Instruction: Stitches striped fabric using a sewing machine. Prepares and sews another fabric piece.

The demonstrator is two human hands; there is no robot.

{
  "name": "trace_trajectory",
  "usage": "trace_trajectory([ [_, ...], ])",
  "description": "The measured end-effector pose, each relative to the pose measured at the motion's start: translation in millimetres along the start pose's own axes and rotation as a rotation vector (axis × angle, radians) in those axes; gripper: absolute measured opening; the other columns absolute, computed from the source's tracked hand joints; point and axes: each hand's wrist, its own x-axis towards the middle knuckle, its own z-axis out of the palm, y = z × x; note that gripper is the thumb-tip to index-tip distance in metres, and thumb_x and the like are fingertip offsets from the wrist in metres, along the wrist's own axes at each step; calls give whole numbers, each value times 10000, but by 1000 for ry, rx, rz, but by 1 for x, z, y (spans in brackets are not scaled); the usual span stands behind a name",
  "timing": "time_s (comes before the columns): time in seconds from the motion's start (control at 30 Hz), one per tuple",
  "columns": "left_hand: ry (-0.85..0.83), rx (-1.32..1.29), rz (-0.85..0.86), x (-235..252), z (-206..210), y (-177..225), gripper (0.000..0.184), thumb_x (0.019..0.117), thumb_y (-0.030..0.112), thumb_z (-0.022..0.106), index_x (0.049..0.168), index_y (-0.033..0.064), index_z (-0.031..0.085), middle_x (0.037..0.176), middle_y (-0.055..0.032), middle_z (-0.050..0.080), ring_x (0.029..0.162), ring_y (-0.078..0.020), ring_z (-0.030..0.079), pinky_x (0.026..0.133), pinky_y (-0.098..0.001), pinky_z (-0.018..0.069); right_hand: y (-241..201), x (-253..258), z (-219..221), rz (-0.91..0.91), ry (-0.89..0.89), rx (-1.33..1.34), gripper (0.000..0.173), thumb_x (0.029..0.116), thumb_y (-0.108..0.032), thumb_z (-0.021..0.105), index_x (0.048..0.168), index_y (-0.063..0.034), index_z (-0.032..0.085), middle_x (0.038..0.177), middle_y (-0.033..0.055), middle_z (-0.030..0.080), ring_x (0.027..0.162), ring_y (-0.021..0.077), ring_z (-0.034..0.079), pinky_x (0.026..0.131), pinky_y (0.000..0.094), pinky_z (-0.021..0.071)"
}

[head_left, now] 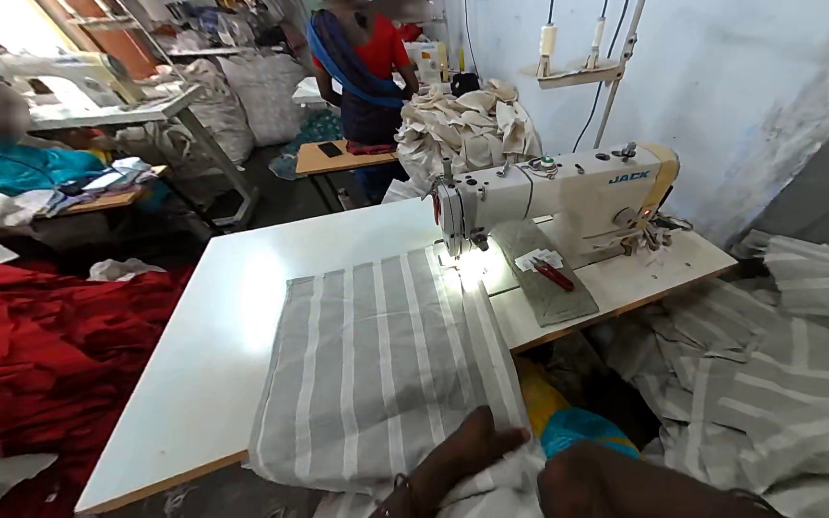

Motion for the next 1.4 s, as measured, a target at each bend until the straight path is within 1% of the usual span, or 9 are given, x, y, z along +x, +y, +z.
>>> trace_trajectory([
  [0.1,-58,57,89,-6,9,-14,399,1040,259,554,1256,-70,622,1195,-212,679,1149,-248,649,1056,-451,488,46,48,-20,438,262,193,371,1054,-326,553,1087,9,709,960,99,696,820,146,655,792,353,560],
  [0.2,-113,238,-79,2,16,13,522,1074,402,476,1264,-67,601,1249,-255,641,1214,-346,618,1076,-535,459,94,115,-31,647,407,-203,542,980,-447,670,1402,-112,618,1337,159,599,1108,312,652,949,498,546],
  [0.27,-134,319,-115,4,19,33,538,1083,416,447,1240,-70,617,1238,-266,638,1207,-374,614,1057,-558,459,105,149,-44,703,426,-363,561,978,-300,678,1479,-89,538,1423,211,524,1164,382,630,933,537,547],
  [0.43,-174,409,-139,1,21,56,543,1094,411,416,1175,-81,631,1174,-272,644,1157,-395,627,1004,-575,479,100,172,-60,744,443,-469,399,987,-17,559,1386,-21,576,1343,243,552,1074,410,659,854,535,568],
  [0.63,-247,387,-121,11,11,36,562,1054,457,495,1141,-76,650,1135,-273,657,1121,-406,637,984,-596,481,82,124,-11,784,319,-415,463,1012,-41,526,1475,-69,533,1338,245,551,1069,396,660,875,516,569],
  [0.83,-299,423,148,23,-4,11,462,1055,378,493,1045,-34,701,1027,-240,705,1029,-405,682,900,-648,497,77,110,-5,823,253,-360,562,992,16,500,1537,-116,472,1342,233,560,1139,387,644,910,489,565],
  [1.13,-255,271,338,20,-8,-16,394,1008,438,601,1038,79,763,985,-130,724,996,-290,676,899,-549,523,80,105,-8,794,245,-363,580,969,32,527,1529,-116,483,1298,222,581,1122,377,648,876,466,581],
  [1.27,-312,142,427,18,-15,-28,507,937,455,697,1142,-9,718,1100,-173,712,1048,-263,657,965,-472,503,75,104,-9,775,270,-359,567,960,36,536,1511,-94,503,1290,231,586,1113,377,653,877,457,580],
  [1.4,-337,-54,377,23,-20,-42,209,972,140,662,1065,-30,742,1036,-112,700,921,-99,641,865,-273,525,74,103,-13,783,300,-360,518,982,0,518,1493,-84,525,1265,228,604,1069,370,671,857,452,585],
])
